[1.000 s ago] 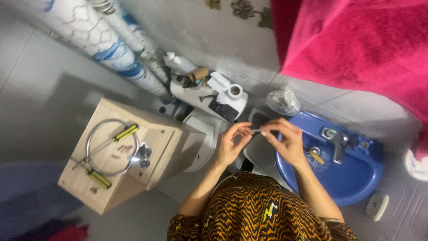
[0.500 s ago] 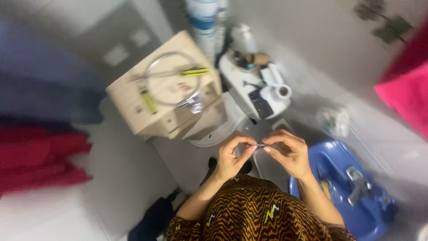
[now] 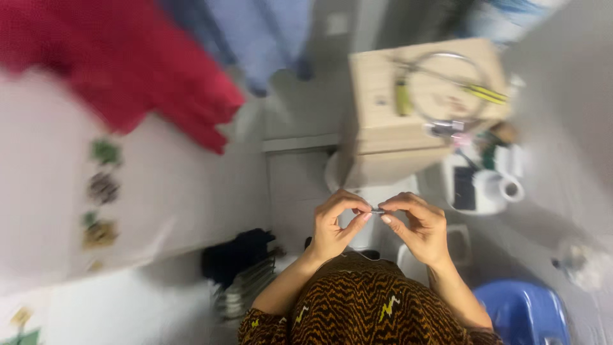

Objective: The person installs wall fixtures by inserting plastic anchors into pre-drilled holes in the tiled wall and then screwing in screws. They use a screwdriver to tighten the screws and handle small plastic bags containing the hardware.

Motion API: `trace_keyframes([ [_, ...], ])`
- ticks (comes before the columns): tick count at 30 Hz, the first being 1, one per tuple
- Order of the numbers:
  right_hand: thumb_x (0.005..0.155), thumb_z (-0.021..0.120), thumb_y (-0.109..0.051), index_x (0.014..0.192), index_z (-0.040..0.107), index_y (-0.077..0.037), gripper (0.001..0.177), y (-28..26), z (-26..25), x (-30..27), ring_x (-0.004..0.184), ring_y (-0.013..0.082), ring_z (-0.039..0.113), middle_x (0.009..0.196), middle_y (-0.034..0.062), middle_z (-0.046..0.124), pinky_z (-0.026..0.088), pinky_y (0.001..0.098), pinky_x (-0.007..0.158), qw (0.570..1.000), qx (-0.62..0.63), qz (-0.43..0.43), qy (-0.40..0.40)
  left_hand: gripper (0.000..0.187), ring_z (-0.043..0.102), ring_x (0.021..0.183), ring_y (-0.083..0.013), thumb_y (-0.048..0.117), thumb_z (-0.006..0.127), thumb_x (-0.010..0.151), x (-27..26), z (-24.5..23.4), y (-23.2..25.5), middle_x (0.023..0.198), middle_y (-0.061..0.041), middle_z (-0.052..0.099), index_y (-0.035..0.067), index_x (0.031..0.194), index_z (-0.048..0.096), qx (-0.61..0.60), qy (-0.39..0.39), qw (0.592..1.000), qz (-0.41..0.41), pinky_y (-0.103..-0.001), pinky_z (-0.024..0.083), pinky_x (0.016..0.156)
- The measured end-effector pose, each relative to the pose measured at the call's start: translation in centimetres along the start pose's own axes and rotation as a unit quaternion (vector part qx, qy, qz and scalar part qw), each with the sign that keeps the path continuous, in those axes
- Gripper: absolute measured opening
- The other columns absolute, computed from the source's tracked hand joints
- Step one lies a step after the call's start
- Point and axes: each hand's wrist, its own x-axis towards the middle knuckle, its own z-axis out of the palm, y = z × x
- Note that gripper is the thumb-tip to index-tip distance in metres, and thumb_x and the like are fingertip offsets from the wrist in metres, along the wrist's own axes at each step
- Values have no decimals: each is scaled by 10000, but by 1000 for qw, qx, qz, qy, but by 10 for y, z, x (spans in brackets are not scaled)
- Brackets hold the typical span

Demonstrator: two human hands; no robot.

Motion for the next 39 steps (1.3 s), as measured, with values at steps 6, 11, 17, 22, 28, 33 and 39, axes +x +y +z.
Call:
trace_keyframes([
  [6, 844, 769, 45, 1045, 731, 40, 204, -6, 80, 28, 917, 205, 708, 993, 141, 739, 577, 321, 792, 996, 18, -28, -89, 112, 687, 896, -145, 20, 765, 921, -26, -78, 23, 1013, -71, 733, 54, 1018, 720, 68, 81, 994, 30, -269, 578, 766],
  [11, 857, 773, 26, 1041, 732, 26, 189, -4, 145, 48, 919, 208, 725, 997, 125, 750, 600, 328, 804, 975, 83, -75, -192, 114, 674, 890, -162, 37, 768, 911, -69, -130, 65, 984, -68, 735, 54, 1014, 722, 144, 167, 975, 4, -294, 551, 806],
  [17, 853, 778, 26, 1023, 734, 26, 176, -3, 211, 65, 866, 196, 729, 978, 122, 761, 599, 322, 764, 933, 130, -90, -323, 131, 681, 874, -149, 40, 784, 897, -110, -155, 102, 985, -66, 735, 58, 1005, 713, 188, 294, 937, -23, -285, 558, 785],
  [22, 875, 756, 42, 1030, 723, 18, 160, -14, 259, 78, 900, 200, 745, 977, 122, 757, 631, 315, 747, 860, 188, -97, -465, 158, 653, 867, -163, -33, 778, 880, -145, -151, 122, 1003, -87, 712, 30, 1013, 719, 202, 418, 886, -15, -292, 548, 786],
  [28, 856, 763, 45, 1058, 720, 38, 207, -52, 309, 82, 912, 196, 724, 994, 144, 744, 594, 306, 780, 790, 253, -163, -533, 205, 657, 841, -134, -81, 756, 877, -162, -148, 133, 998, -66, 702, 39, 1034, 704, 232, 521, 817, 82, -258, 559, 733],
  [33, 891, 762, 7, 1072, 700, 32, 193, -102, 350, 85, 873, 161, 711, 978, 125, 743, 568, 270, 742, 772, 277, -234, -522, 211, 658, 843, -122, -66, 761, 912, -161, -163, 174, 1029, -66, 707, 46, 1078, 693, 341, 565, 740, 129, -247, 566, 708],
  [39, 929, 776, 11, 1089, 680, 49, 190, -177, 410, 71, 861, 158, 678, 1000, 116, 724, 533, 239, 736, 772, 349, -330, -417, 285, 632, 999, -158, -32, 780, 902, -153, -193, 267, 1144, -41, 683, 92, 1149, 709, 552, 574, 583, 160, -273, 515, 819],
])
